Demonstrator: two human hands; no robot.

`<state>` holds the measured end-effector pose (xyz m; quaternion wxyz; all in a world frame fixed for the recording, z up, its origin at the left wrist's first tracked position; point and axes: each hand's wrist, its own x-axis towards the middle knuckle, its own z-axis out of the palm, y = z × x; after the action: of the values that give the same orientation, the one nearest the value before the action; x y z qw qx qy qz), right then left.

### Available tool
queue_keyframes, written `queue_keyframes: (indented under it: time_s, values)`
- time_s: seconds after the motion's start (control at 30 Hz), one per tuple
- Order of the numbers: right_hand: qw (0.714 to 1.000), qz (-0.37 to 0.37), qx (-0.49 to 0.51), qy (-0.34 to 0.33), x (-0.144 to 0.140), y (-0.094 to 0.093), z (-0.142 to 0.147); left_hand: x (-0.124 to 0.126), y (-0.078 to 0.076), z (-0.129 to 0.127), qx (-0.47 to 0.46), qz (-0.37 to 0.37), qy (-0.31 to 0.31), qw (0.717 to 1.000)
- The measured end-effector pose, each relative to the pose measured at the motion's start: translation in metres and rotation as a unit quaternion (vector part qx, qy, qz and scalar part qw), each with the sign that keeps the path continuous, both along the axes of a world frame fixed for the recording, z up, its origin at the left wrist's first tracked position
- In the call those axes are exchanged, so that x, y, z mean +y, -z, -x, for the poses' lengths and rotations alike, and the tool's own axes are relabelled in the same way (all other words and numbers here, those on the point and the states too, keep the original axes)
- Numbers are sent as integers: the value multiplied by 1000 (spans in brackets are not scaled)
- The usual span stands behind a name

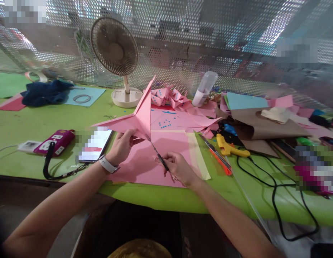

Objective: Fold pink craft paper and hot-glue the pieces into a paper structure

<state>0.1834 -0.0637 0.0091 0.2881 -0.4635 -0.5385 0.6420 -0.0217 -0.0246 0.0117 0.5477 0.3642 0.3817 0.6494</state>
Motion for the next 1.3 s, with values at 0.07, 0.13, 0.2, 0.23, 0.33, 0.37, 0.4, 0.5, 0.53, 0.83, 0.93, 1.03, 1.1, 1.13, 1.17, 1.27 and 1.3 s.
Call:
queue_keyframes:
  time_s: [0.07,0.13,0.2,0.23,0.33,0.37,0.4,0.5,0.53,0.83,0.93,1.03,1.1,1.13,1.17,1.27,1.3]
  values:
    - [1000,-3,-2,2,0,-1,1,0,1,0,1,-4,-4,1000]
    - [1000,-6,-5,3,-1,-2,1,1,2,1,-4,-3,-10,1000]
    - [1000,-8,-9,3,-1,-3,1,1,2,1,-11,-3,-16,1000]
    - [1000,-9,-11,3,-1,-2,1,2,2,1,-14,-3,-17,1000]
    - [1000,-14,-11,2,-1,-1,0,2,1,0,-18,-3,-15,1000]
    - [1000,-17,-10,1,-1,0,0,1,1,0,-17,-2,-14,1000]
    - [1000,-19,-9,1,-1,1,-1,1,0,0,-16,-1,-15,1000]
    - [1000,-23,-9,4,-1,1,-1,0,-2,0,-16,2,-22,1000]
    - [1000,-23,-10,4,-1,1,-1,0,-2,0,-18,3,-24,1000]
    - [1000,-23,-11,14,0,1,-1,-1,-3,0,-11,8,-24,1000]
    - [1000,-21,-9,16,0,1,-1,-1,-3,0,-8,1,-13,1000]
    - [1000,-19,-17,11,0,0,-1,-1,-3,0,-6,-7,-6,1000]
    - [1000,-22,-19,11,-1,-1,-1,-1,-3,0,-10,-8,-6,1000]
    - [999,-25,-20,12,-1,-2,0,-1,-3,1,-11,-6,-7,1000]
    - [999,-27,-19,15,-1,-3,0,-1,-3,1,-13,-3,-10,1000]
    - [999,-30,-17,23,-1,-6,3,0,-3,1,-12,7,-19,1000]
    - [999,-29,-15,26,-2,-7,3,0,-3,1,-12,9,-19,1000]
